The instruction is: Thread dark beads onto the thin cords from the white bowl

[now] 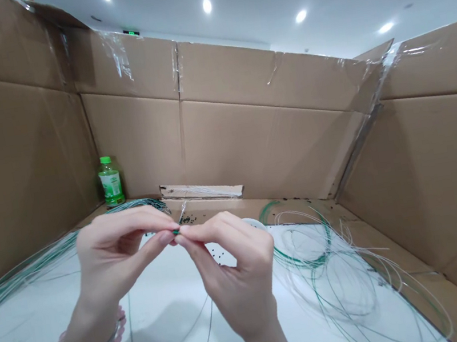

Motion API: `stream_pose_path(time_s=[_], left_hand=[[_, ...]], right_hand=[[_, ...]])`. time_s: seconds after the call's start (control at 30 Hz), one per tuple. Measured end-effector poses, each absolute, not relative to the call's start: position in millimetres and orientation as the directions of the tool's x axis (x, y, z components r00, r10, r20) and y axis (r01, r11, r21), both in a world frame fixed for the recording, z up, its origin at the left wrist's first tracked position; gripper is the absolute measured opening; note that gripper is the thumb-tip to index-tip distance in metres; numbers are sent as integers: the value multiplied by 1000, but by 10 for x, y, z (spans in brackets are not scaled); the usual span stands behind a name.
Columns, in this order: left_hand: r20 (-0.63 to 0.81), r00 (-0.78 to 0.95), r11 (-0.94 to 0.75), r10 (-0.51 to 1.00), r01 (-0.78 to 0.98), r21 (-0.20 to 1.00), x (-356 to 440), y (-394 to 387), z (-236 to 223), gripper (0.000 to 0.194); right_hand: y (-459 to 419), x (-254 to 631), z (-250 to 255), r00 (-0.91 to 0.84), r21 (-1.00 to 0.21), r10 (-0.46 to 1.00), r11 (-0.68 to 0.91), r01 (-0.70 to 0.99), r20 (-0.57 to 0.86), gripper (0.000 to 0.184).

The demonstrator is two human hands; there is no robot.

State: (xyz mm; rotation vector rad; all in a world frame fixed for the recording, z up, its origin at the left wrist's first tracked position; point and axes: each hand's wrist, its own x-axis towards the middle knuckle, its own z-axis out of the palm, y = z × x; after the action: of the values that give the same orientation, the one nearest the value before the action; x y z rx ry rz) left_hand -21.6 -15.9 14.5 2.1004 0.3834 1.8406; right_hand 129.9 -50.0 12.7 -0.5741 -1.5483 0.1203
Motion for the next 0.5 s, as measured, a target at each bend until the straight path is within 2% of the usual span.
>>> stream_pose_path(time_s=[0.13,0.27,0.5], left_hand=[[921,67,-924,383,16,383,-181,-162,129,16],[951,48,-950,304,90,299,-175,-173,120,18],[978,81,-960,192,223,170,-175,-203,122,18]], right_hand=[[-519,1265,145,69,-386,384,872,301,921,22],[-549,1268,146,40,-375,395,830,414,918,21],[-569,1283,151,16,-276,330,761,587,944,18]])
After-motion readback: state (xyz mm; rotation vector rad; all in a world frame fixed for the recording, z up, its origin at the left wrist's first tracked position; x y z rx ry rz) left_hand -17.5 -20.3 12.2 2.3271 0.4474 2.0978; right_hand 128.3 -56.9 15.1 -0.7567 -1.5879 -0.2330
